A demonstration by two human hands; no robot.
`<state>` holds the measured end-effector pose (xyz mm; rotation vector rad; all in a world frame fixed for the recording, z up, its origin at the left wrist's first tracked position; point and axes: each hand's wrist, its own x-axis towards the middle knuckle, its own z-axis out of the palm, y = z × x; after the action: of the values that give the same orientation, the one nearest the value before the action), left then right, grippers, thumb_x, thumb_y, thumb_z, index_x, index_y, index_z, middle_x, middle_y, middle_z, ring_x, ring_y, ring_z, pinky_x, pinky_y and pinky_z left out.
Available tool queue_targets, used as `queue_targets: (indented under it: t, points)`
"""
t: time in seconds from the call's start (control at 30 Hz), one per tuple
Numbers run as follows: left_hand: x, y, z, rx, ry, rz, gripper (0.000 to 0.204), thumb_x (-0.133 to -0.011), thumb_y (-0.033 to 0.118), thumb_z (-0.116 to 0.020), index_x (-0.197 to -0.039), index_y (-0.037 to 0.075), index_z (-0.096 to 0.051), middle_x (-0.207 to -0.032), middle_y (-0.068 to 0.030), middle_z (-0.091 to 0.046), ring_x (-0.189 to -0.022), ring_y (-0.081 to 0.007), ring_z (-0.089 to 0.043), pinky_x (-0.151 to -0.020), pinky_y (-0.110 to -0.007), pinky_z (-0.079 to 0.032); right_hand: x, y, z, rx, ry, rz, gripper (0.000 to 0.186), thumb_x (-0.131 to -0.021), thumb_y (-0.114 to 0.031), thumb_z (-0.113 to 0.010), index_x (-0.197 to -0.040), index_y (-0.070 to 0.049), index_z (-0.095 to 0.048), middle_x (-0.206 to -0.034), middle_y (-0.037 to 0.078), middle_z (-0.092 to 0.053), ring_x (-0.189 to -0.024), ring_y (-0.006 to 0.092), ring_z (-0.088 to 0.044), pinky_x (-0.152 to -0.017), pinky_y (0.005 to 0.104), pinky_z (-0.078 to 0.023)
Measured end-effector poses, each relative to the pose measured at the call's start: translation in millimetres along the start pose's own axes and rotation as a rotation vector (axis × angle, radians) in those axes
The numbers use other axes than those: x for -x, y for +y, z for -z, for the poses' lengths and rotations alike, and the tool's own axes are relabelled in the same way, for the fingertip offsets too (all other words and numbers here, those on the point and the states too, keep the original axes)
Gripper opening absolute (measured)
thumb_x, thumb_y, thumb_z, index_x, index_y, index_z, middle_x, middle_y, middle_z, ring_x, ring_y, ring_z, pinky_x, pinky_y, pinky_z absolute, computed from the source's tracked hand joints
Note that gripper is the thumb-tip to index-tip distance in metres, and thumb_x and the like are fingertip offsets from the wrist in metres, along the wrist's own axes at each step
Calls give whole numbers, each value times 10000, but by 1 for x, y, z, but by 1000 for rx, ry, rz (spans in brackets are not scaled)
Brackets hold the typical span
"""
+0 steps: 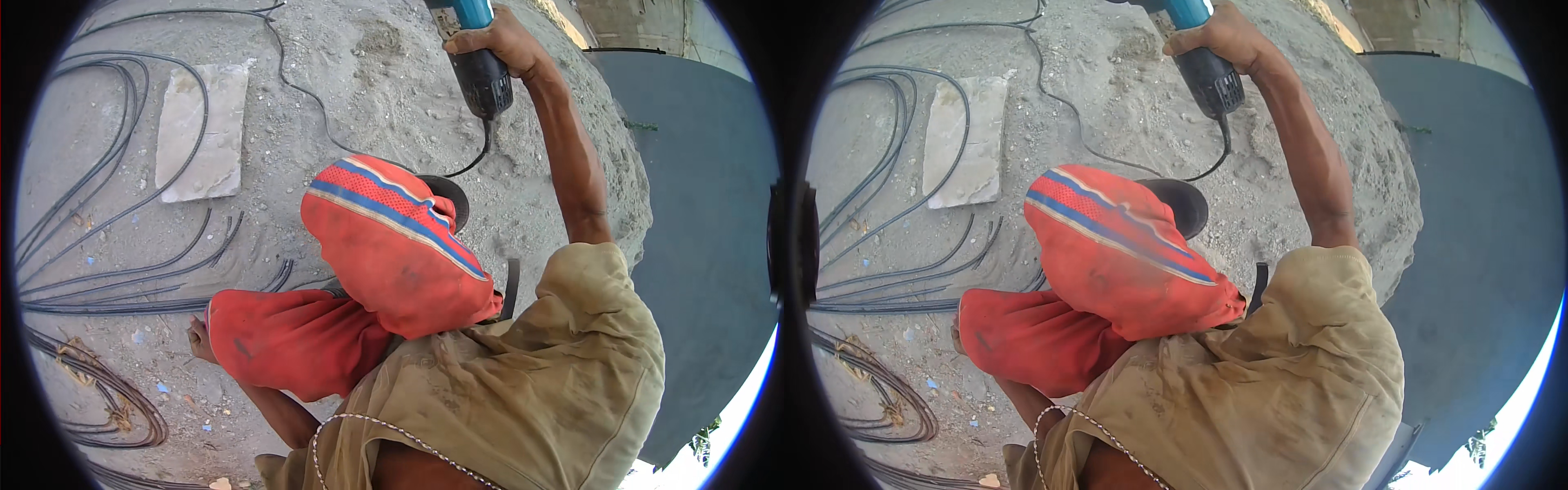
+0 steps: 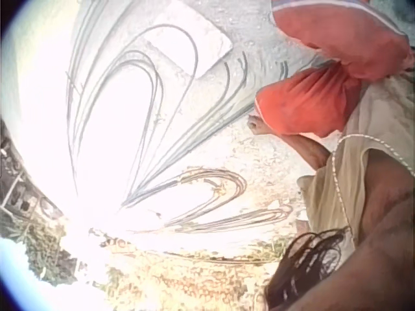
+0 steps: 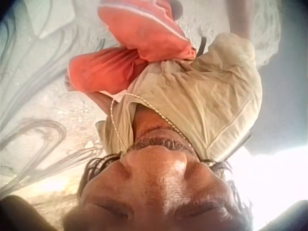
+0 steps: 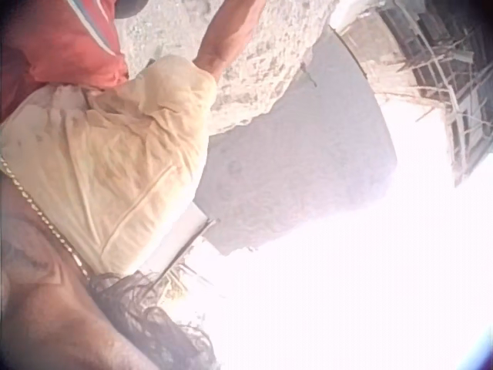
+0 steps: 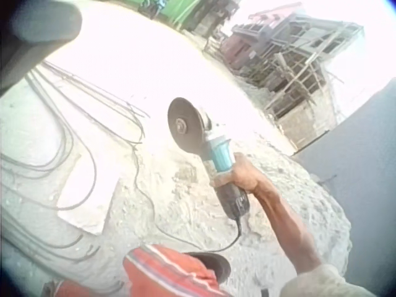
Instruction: The person uses a power angle grinder to cut a stone on the ground, periodically adjusting the position of the stone and nearby metal rods by hand.
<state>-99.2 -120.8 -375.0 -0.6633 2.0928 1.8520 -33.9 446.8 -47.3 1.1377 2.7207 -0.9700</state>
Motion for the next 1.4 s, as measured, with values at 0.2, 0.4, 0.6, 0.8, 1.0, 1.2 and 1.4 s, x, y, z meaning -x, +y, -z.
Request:
queue_targets:
  t: [0.2,0.4,0.6,0.8,1.0,1.2,1.4]
  points:
    - [-29,35,26,-111,218,-204,444,-920,269,-621,-567,124,-395,-522,70,-314,-457,-25,-254,-418,-231,-174,-32,9,-38,-8,-171,22,410,-602,-188,-780,-928,6,-624,-781,76,-638,-644,151,-604,-613,311,-505]
    - [37,135,23,55,477,-323,371,-896,253,-652,-596,89,-508,-524,42,-382,-469,-41,-296,-441,-225,-201,-89,39,-129,-146,-488,31,326,-606,-160,-777,-841,15,-634,-720,77,-622,-580,158,-592,-547,304,-480]
    - [181,189,49,16,705,-415,265,-889,193,-655,-677,47,-591,-578,7,-458,-527,-60,-382,-481,-216,-251,-131,44,-186,-143,-671,80,333,-631,-155,-747,-881,28,-626,-754,88,-628,-602,170,-601,-554,308,-488]
    - [358,253,31,-406,632,-740,347,-973,294,-448,-916,31,-668,-569,11,-389,-552,-133,-339,-548,-291,-257,-164,66,-203,-225,-805,-14,365,-665,-172,-727,-937,47,-621,-799,115,-647,-668,197,-624,-621,313,-509]
    - [396,266,24,-568,361,-791,486,-971,445,-370,-1103,66,-644,-621,16,-415,-553,-124,-305,-546,-300,-246,-161,64,-185,-189,-744,-9,295,-685,-147,-704,-904,28,-612,-782,101,-634,-641,188,-611,-602,307,-497]
    - [285,230,-72,-259,281,-836,233,-751,216,-733,-684,77,-559,-538,-21,-455,-460,-171,-456,-419,-314,-356,-152,66,-174,-233,-678,-41,274,-687,-139,-699,-888,23,-608,-773,96,-629,-628,182,-605,-590,306,-492]
    - [230,189,-136,-703,-91,-792,260,-753,291,-681,-715,54,-580,-671,-130,-587,-620,-302,-606,-524,-423,-466,-148,88,-168,-393,-616,-173,252,-690,-131,-694,-872,17,-603,-765,90,-624,-614,177,-599,-578,304,-486]
